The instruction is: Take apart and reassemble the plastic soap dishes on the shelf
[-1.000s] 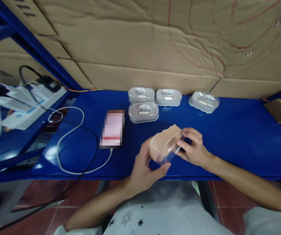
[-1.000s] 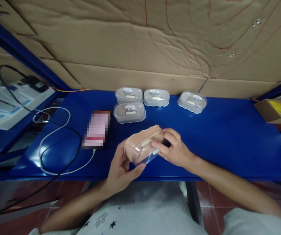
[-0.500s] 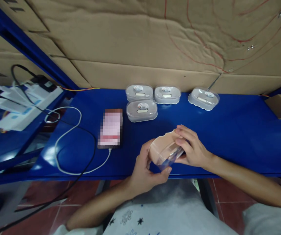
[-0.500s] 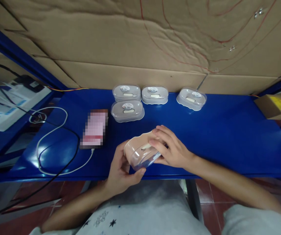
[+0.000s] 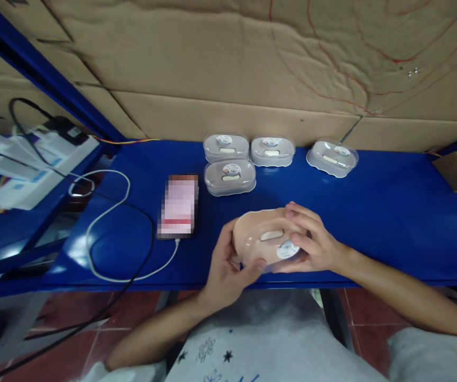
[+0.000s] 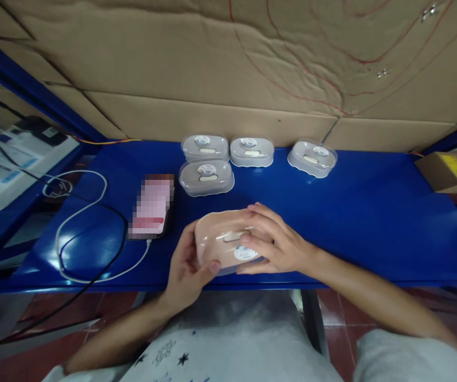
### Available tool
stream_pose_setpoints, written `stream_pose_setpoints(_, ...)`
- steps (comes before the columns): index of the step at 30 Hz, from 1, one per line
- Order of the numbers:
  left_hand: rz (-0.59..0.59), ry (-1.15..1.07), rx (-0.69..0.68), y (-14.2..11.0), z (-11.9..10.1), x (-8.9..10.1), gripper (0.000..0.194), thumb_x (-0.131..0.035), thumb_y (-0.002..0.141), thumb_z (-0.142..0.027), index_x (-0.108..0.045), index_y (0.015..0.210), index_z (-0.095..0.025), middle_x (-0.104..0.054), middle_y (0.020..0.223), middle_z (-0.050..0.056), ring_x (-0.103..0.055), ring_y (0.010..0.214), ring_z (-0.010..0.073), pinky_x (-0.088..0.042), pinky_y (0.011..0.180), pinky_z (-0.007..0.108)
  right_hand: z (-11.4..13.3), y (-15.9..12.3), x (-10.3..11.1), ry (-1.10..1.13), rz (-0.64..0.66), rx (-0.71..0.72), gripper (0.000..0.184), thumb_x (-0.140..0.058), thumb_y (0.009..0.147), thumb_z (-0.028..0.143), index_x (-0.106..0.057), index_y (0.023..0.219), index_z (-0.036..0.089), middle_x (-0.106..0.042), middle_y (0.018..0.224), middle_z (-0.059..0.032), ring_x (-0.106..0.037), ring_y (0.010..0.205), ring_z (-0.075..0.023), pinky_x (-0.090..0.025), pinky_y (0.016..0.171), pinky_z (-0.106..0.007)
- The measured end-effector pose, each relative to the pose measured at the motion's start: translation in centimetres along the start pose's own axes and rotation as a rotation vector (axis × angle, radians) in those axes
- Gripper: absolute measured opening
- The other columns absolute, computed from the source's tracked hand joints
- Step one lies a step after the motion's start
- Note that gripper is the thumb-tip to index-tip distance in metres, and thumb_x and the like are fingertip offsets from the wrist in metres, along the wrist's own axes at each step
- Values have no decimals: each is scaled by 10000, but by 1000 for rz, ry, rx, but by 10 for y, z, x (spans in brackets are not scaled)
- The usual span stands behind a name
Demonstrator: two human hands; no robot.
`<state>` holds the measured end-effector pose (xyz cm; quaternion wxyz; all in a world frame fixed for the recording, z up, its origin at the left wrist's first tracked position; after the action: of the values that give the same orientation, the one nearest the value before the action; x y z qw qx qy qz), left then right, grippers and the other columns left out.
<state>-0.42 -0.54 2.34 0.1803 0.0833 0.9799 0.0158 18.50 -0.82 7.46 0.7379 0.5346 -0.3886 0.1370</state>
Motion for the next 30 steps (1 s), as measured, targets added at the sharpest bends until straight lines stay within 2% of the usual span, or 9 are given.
stream_pose_setpoints(5, -97, -236, 346, 12, 18, 6, 564, -851, 839, -541, -707, 1271, -208, -806, 1179, 95, -746, 1166, 333, -608, 992, 432, -6, 5, 1, 116, 96, -65, 918, -814, 897, 543, -360, 1646, 265, -459, 1596, -196, -503, 1506, -389, -537, 1181, -582)
stream_pose_setpoints(9, -101, -306, 544, 14, 31, 6, 563, -818, 850, -606, -756, 1208, -175, -833, 1082, 114, -793, 1034, 343, -678, 768, 382, -8, 1, -4, 163, 139, -33, 979, -859, 855, 530, -363, 1647, 236, -485, 1597, -206, -389, 1584, -405, -483, 1216, -629)
stream_pose_setpoints(11, -98, -322, 596, 14, 35, 7, 588, -787, 870, -637, -761, 1211, -159, -836, 1049, 130, -804, 974, 344, -681, 667, 362, -9, 0, -4, 153, 146, -11, 914, -859, 874, 467, -404, 1631, 231, -536, 1575, -195, -395, 1587, -390, -495, 1213, -611)
stream_pose_setpoints(14, -54, -348, 638, 13, 37, 4, 605, -725, 927, -634, -739, 1286, -148, -835, 1052, 138, -811, 968, 344, -696, 644, 375, -9, 0, 4, 83, 130, 25, 718, -776, 963, 391, -479, 1596, 226, -621, 1521, -166, -509, 1522, -338, -576, 1155, -530)
stream_pose_setpoints(17, -15, -388, 637, 13, 35, 0, 570, -687, 970, -607, -728, 1312, -153, -831, 1105, 133, -812, 983, 322, -705, 676, 377, -7, 1, 8, -35, 155, 42, 598, -700, 1017, 402, -536, 1554, 197, -675, 1471, -170, -576, 1466, -328, -573, 1157, -544)
stream_pose_setpoints(20, -25, -428, 552, 16, 28, -2, 535, -715, 974, -561, -708, 1337, -168, -806, 1236, 126, -776, 1135, 311, -689, 873, 409, -4, 1, 8, -149, 169, 72, 522, -671, 1034, 318, -566, 1521, 164, -698, 1445, -169, -568, 1473, -327, -540, 1193, -568)
stream_pose_setpoints(22, -42, -448, 499, 16, 25, -2, 522, -737, 976, -518, -679, 1373, -184, -764, 1350, 120, -714, 1275, 304, -620, 1043, 434, -8, -2, 8, -172, 165, 72, 494, -662, 1031, 252, -574, 1516, 215, -698, 1457, -127, -544, 1498, -316, -554, 1187, -558)
stream_pose_setpoints(25, -35, -463, 507, 15, 26, -3, 515, -742, 984, -487, -644, 1401, -202, -722, 1428, 129, -662, 1361, 317, -525, 1162, 483, -34, -11, 11, -154, 185, -3, 547, -692, 1019, 311, -545, 1544, 280, -669, 1501, -107, -545, 1497, -336, -566, 1166, -577)
stream_pose_setpoints(30, 9, -410, 536, 15, 27, -4, 555, -739, 993, -402, -569, 1486, -212, -712, 1429, 173, -695, 1311, 344, -484, 1163, 521, -101, -31, 26, -134, 183, -219, 652, -750, 971, 318, -484, 1566, 307, -629, 1538, -121, -497, 1528, -374, -509, 1179, -673)
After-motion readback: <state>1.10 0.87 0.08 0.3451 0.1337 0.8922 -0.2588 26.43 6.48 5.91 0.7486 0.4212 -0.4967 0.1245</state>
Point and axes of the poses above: each hand's wrist, its own y-axis towards the middle knuckle, its own x-axis out of the back of the hand, z = x × y, the point moved 7 cm from there along y, towards the middle knuckle
